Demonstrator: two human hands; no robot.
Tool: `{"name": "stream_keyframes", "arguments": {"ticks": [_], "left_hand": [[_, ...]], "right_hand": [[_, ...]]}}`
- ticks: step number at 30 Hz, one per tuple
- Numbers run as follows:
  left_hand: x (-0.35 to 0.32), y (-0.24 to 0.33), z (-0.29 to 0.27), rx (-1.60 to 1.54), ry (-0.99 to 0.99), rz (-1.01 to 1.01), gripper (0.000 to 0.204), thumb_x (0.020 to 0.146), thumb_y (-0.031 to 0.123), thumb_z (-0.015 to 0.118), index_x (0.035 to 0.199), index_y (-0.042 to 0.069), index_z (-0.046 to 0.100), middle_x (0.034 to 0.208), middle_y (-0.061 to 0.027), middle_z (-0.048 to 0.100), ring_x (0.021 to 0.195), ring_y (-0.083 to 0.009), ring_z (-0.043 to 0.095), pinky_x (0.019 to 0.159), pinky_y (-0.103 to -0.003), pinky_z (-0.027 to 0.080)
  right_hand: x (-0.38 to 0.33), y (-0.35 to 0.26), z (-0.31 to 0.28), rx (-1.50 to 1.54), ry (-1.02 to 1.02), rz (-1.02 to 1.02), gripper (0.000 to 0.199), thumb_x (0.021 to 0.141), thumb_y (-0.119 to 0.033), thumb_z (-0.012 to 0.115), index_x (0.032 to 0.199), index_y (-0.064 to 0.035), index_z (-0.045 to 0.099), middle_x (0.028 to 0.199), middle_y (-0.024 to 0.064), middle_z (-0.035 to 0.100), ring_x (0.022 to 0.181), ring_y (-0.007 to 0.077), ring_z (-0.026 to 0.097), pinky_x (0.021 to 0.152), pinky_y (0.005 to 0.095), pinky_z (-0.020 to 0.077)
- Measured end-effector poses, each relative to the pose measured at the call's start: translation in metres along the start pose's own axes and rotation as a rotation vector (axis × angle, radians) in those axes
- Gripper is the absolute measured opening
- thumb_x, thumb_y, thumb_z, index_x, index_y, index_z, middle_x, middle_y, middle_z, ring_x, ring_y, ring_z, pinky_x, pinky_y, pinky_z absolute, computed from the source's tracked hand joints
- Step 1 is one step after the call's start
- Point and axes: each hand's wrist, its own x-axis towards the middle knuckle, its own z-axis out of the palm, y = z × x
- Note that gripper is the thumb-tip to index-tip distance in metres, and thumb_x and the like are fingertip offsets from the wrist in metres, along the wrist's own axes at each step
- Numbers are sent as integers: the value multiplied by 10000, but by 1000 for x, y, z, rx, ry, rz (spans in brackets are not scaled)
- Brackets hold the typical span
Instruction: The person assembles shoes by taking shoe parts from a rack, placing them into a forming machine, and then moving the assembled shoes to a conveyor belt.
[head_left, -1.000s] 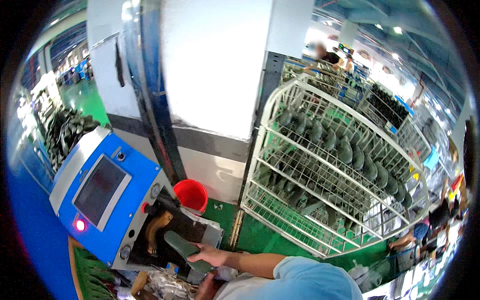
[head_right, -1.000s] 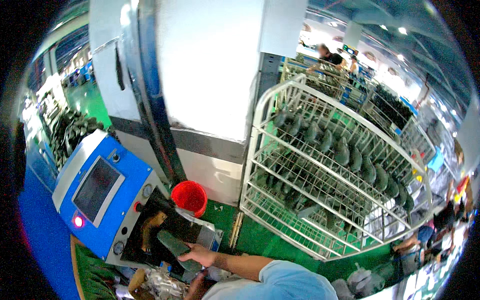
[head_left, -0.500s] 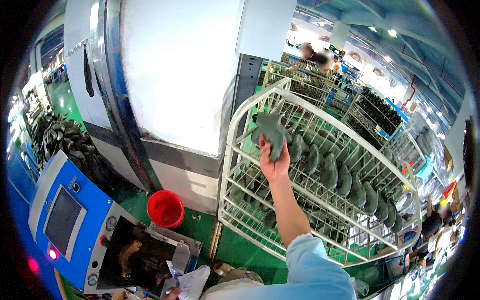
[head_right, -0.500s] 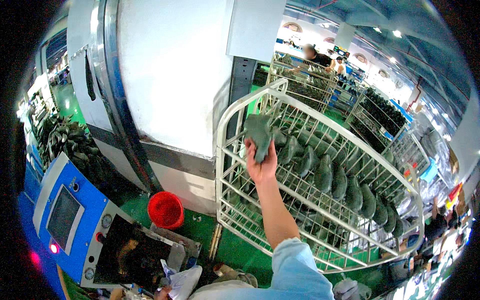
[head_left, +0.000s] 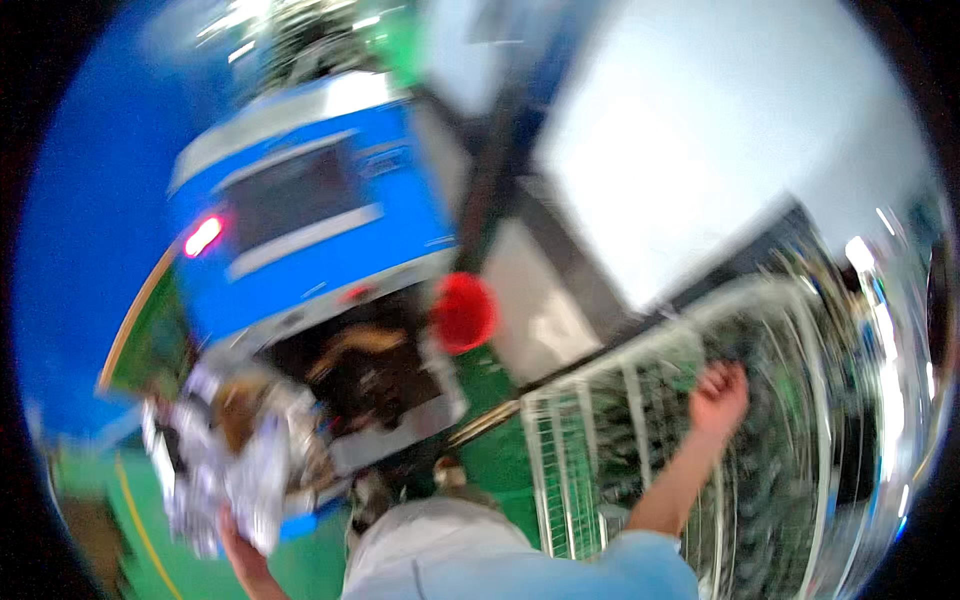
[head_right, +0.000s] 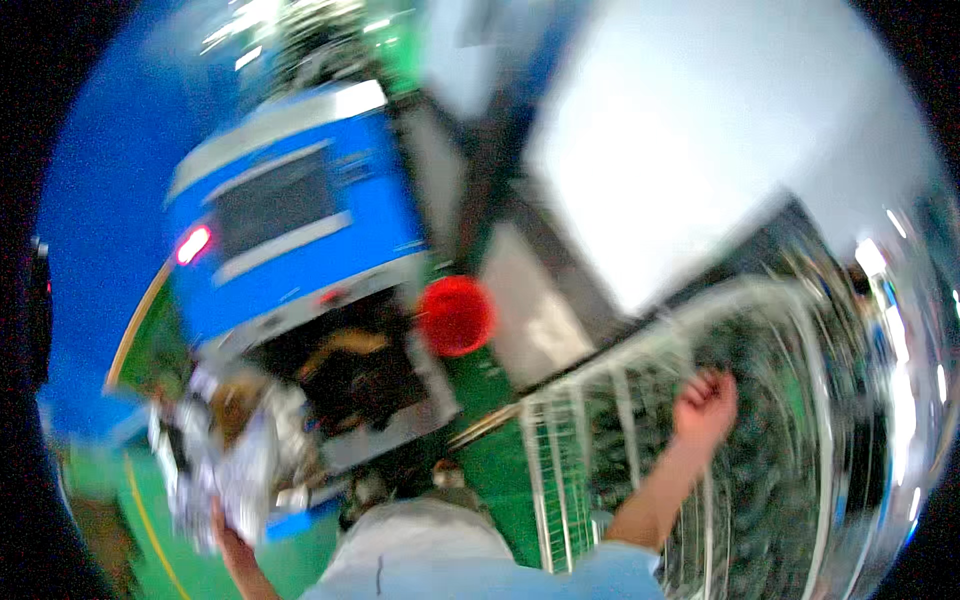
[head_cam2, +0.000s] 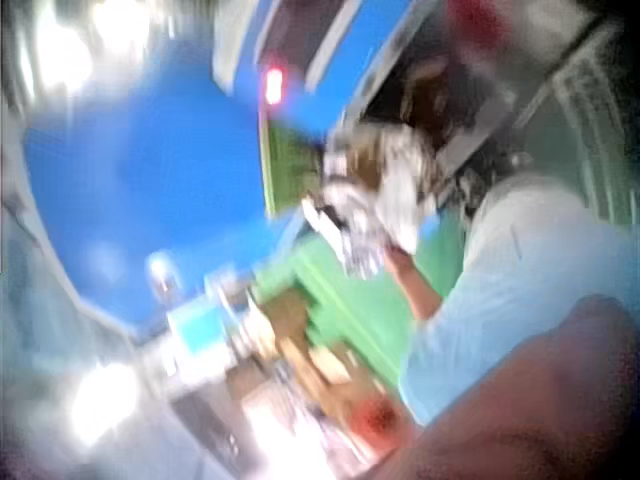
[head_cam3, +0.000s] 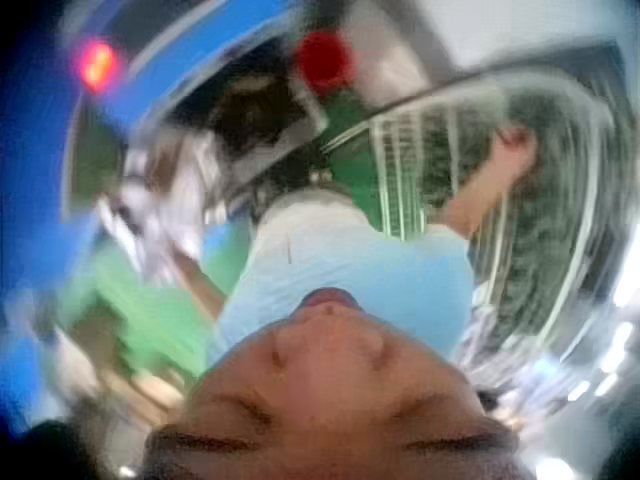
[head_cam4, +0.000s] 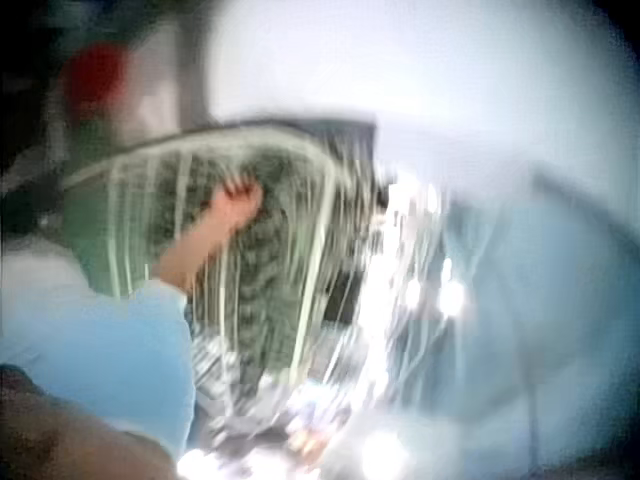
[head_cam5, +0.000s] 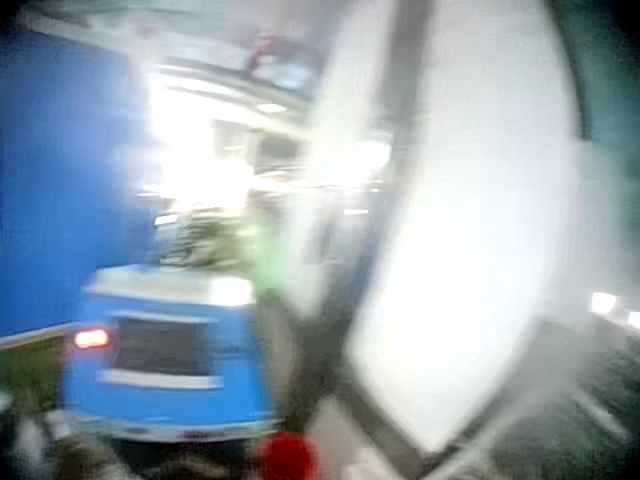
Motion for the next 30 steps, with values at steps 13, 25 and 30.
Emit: {"name": "stream_keyframes", "arguments": {"ticks": [13,25,30], "left_hand": [[45,-74,-141,1658,383,161,346,806,424,683,902,96,739,1094,-183,623,1127,-403,507,966,-488,426],[-112,21,-155,1506,310,-70,403,751,474,679,896,107,757,942,-109,680,1002,-321,584,901,-409,479],[-317,-27,-186,1464,770,-507,519,690,563,686,939,114,758,972,-134,693,966,-323,623,894,-422,490]], "right_hand": [[-121,281,8,-950,-190,708,224,908,-227,632,1049,-54,618,821,49,630,696,149,544,609,269,414],[-151,403,25,-1810,-1390,112,346,956,-199,583,1223,20,562,993,112,649,864,211,620,767,322,503],[-217,428,67,-1489,-1080,799,383,945,-187,616,1266,8,541,1041,125,648,900,206,620,794,335,505]]}}
